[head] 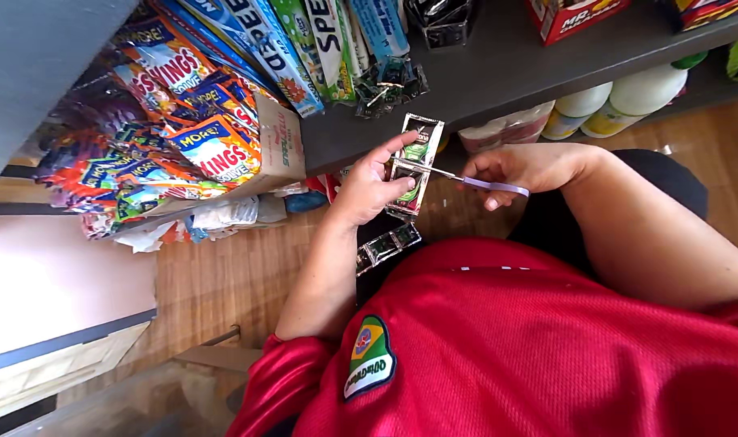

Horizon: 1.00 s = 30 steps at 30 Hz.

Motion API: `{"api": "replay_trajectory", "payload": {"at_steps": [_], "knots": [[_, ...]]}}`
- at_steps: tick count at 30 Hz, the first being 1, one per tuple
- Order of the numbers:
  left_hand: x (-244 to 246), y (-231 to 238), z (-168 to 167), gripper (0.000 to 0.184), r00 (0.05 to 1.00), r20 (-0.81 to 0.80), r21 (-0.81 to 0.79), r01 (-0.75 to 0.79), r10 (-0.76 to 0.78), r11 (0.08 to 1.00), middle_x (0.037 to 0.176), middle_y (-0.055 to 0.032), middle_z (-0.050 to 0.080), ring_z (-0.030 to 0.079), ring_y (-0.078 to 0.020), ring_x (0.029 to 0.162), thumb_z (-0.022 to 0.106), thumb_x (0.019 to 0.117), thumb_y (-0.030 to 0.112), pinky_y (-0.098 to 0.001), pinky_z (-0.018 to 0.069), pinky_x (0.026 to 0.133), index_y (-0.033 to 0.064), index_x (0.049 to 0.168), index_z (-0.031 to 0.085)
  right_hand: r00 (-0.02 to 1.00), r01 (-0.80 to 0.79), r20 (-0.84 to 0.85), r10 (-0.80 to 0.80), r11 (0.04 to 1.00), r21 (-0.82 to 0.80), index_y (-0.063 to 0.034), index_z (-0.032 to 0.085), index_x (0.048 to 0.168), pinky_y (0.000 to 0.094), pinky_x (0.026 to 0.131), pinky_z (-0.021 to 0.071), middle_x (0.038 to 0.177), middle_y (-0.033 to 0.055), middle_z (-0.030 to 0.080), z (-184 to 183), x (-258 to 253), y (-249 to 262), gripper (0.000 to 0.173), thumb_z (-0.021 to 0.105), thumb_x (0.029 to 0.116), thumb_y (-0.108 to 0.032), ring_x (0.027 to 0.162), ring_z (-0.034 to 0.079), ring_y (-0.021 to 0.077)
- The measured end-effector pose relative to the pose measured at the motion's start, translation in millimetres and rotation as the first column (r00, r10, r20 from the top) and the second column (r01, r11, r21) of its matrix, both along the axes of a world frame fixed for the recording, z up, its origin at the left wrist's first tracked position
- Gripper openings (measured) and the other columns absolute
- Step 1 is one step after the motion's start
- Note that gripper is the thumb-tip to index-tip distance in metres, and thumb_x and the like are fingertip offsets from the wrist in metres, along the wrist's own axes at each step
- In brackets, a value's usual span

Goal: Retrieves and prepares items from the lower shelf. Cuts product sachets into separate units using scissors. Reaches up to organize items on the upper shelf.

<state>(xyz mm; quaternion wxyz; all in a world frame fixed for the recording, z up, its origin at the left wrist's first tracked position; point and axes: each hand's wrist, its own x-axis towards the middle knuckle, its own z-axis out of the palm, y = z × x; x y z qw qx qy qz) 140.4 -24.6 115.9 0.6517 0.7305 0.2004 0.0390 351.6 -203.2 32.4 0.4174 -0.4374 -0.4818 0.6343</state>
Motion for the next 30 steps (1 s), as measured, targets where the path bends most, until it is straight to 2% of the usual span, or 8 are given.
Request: {"api": "replay_trajectory", "payload": {"at_steps": [8,13,20,30], "knots": [[0.0,1.2,-14.0,0.073,0.999,0.008,-0.296,-0.046,0.050,0.954,0.119,-0.0022,0.069,0.070,-0.0103,0.099,0.064,0.0781,-0.009,-0.0288,0.0590,0.087,0.0065,0.146,0.045,0.999,0.010,-0.052,-0.009,1.000,0.015,-0.0051,0.063,0.116,0.0159,0.056,0.0510,0.076,-0.0044,0.067,-0.2,-4.1,-0.4,0.037,0.074,0.0814,-0.010,0.060,0.060,0.0008],[0.2,-5.4,-22.2,0.073,0.999,0.025,-0.386,-0.035,0.048,0.922,0.120,-0.0021,0.070,0.070,-0.0106,0.102,0.067,0.0771,-0.008,-0.0290,0.0585,0.089,0.0044,0.146,0.045,0.997,0.005,-0.080,-0.002,0.999,0.032,-0.0056,0.061,0.116,0.0143,0.058,0.0498,0.078,-0.0059,0.066,-1.3,-8.6,0.9,0.038,0.074,0.0819,-0.015,0.063,0.060,-0.0010],[0.3,-1.3,-20.1,0.075,1.000,0.006,-0.392,0.003,-0.001,0.920,0.121,-0.0017,0.070,0.070,-0.0103,0.101,0.065,0.0783,-0.008,-0.0287,0.0587,0.089,0.0037,0.149,0.042,0.997,0.012,-0.082,-0.011,1.000,0.018,-0.0061,0.061,0.117,0.0146,0.058,0.0496,0.075,-0.0058,0.065,-1.4,-10.6,2.2,0.039,0.074,0.0808,-0.013,0.062,0.059,-0.0008],[0.5,4.8,-21.6,0.074,0.999,0.015,-0.384,0.041,-0.039,0.923,0.125,-0.0015,0.069,0.069,-0.0103,0.105,0.064,0.0784,-0.009,-0.0297,0.0582,0.092,0.0041,0.148,0.044,0.999,0.028,-0.027,-0.029,1.000,-0.011,-0.0034,0.063,0.118,0.0152,0.055,0.0479,0.074,-0.0018,0.065,0.8,-10.5,4.4,0.039,0.077,0.0814,-0.001,0.059,0.058,0.0015]]}}
